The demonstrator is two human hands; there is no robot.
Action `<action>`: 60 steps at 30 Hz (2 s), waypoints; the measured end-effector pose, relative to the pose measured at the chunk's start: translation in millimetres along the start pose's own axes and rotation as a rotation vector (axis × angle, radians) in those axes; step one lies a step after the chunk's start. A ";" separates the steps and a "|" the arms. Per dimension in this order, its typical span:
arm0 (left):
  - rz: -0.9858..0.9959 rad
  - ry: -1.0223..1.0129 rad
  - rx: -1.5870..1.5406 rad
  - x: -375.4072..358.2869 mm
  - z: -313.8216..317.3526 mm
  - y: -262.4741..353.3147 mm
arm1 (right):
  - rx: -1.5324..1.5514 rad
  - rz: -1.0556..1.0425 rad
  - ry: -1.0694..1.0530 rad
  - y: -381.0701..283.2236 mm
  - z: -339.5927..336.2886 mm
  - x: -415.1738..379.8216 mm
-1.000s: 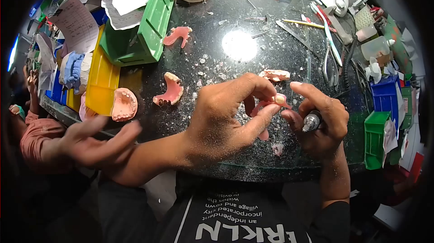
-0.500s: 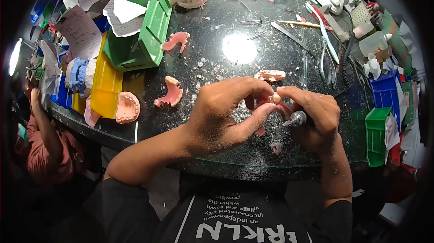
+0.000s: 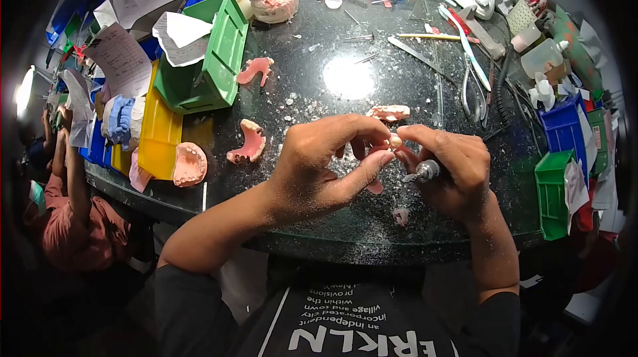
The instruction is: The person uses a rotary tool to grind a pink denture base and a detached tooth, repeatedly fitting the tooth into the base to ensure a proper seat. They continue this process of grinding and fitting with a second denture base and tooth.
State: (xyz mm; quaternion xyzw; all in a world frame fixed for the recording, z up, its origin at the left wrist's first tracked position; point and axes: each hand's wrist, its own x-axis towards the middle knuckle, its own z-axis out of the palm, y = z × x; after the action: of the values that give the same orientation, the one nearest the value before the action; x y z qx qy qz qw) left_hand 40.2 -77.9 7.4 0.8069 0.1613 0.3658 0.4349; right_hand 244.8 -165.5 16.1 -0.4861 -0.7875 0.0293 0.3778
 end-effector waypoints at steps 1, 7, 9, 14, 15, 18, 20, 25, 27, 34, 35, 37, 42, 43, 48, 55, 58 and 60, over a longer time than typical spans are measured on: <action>-0.009 -0.010 0.004 -0.4 -0.9 -0.1 | -0.006 -0.008 0.004 0.4 0.1 0.2; -0.054 -0.031 -0.020 -0.8 -3.7 0.8 | 0.007 0.014 0.094 -1.4 1.1 1.9; -0.060 -0.035 -0.027 0.0 -4.3 1.3 | -0.012 -0.001 0.069 1.0 -1.2 0.7; -0.090 -0.040 -0.046 0.6 -4.3 0.9 | 0.001 -0.002 0.050 1.6 -0.7 -0.7; -0.092 -0.040 -0.038 0.6 -4.3 0.6 | 0.009 0.009 0.039 0.5 -1.5 -0.8; -0.098 -0.038 -0.044 0.7 -3.6 0.0 | -0.001 0.001 0.042 2.1 -1.3 -1.2; -0.097 -0.042 -0.047 0.8 -3.6 -0.1 | 0.002 -0.009 0.056 3.9 0.0 -1.8; -0.119 -0.062 -0.054 1.2 -5.4 -1.0 | 0.028 0.000 0.061 4.9 0.4 -3.0; -0.124 -0.050 -0.057 1.5 -4.9 0.2 | 0.020 -0.006 0.082 5.3 1.0 -3.0; -0.136 -0.066 -0.066 1.8 -6.2 0.2 | 0.001 -0.018 0.105 3.7 -0.1 -2.1; -0.143 -0.068 -0.073 1.9 -6.1 0.4 | -0.003 -0.018 0.107 3.5 -0.7 -1.8; -0.135 -0.072 -0.080 2.1 -6.5 1.3 | -0.005 -0.020 0.112 3.0 -1.0 -1.1; -0.145 -0.074 -0.114 2.9 -8.9 2.2 | 0.005 -0.053 0.142 3.9 0.2 0.4; -0.168 -0.069 -0.142 3.3 -9.1 2.9 | 0.005 -0.059 0.146 3.8 0.3 0.9; -0.281 -0.049 -0.286 4.6 -9.3 7.8 | 0.008 -0.037 0.154 2.9 -0.5 0.8; -0.224 -0.003 -0.358 4.2 -4.1 1.3 | 0.012 -0.047 0.202 3.0 0.0 1.3; -0.174 -0.062 -0.278 4.2 -8.1 -1.3 | 0.003 -0.068 0.201 3.7 -1.9 1.0; -0.137 -0.148 -0.191 5.1 -12.8 0.6 | 0.013 -0.089 0.210 5.0 0.1 0.6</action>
State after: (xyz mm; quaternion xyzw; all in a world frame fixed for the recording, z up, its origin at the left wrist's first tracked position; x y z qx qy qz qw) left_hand 34.3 -67.8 14.7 0.7737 0.1480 0.2885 0.5443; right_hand 248.3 -162.4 14.4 -0.4485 -0.7642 -0.0336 0.4623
